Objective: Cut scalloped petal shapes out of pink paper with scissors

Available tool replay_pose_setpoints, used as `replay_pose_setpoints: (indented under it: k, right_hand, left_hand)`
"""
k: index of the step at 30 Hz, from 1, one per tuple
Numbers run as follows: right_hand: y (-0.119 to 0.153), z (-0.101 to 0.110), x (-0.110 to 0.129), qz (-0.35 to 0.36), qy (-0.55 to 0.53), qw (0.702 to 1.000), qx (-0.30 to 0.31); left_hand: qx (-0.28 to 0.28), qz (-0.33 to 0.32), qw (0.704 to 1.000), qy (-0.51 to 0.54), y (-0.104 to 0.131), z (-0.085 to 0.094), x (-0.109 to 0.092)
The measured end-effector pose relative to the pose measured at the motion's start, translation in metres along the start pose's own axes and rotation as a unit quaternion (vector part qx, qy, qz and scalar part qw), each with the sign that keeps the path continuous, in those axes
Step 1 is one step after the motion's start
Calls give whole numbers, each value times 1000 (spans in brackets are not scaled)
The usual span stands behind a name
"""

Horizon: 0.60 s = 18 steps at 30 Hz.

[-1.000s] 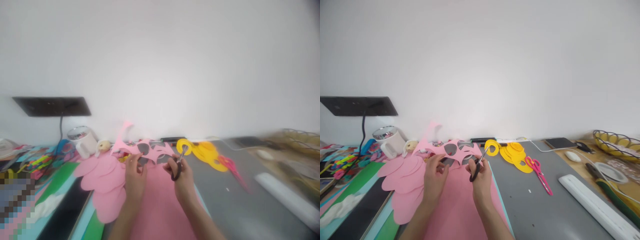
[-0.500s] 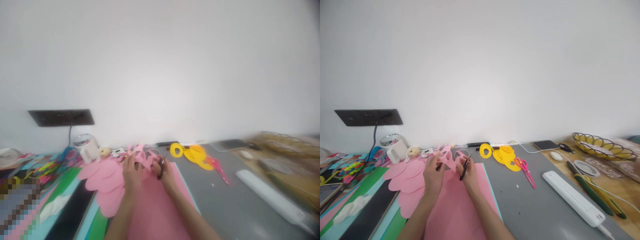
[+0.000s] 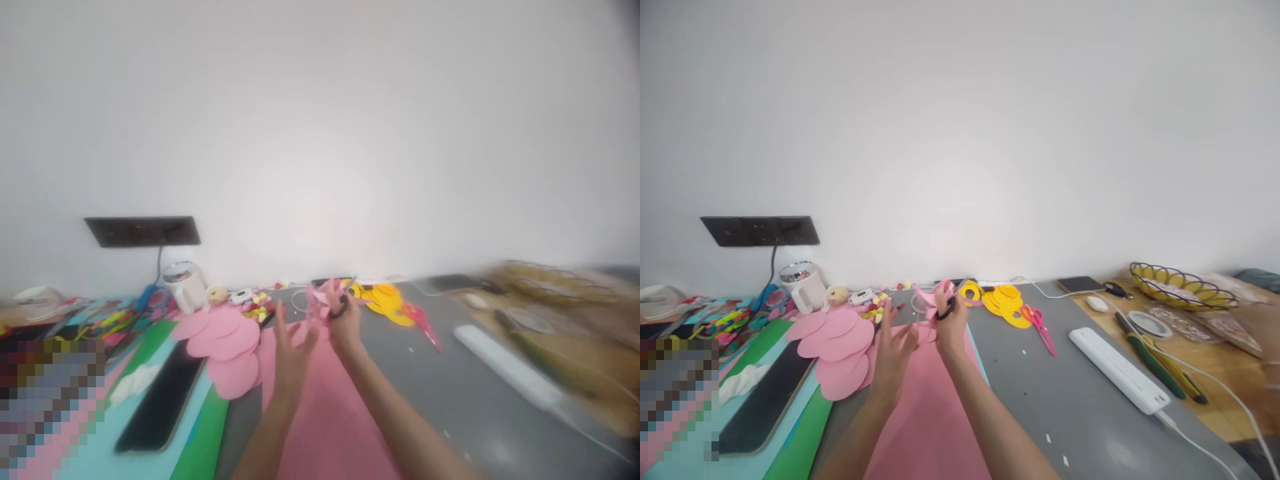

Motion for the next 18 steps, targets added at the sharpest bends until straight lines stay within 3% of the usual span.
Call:
replay_pose_setpoints:
  k: [3,6,14,18]
  right_hand:
    - [26,-13,-1,-26,22,997,75]
    - [52,-22,-8,-36,28,992,118]
    - [92,-24,-10,-53,30,985,162]
    - [99,-12,-6,-50,32,984,169]
  left_hand:
    - [27,79,988,129,9,-6,11]
    - [-48,119,975,183,14,1,19]
    - [-220,117,952,179,20,31,24]
    - [-266,91,945,167,11,48,18]
Point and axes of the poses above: each hand's wrist, its own y-axis away from the middle knuckle, its own z-axis out of the back of the hand, x = y × z, the point moved 5 cm from there along -y, towards the middle knuckle
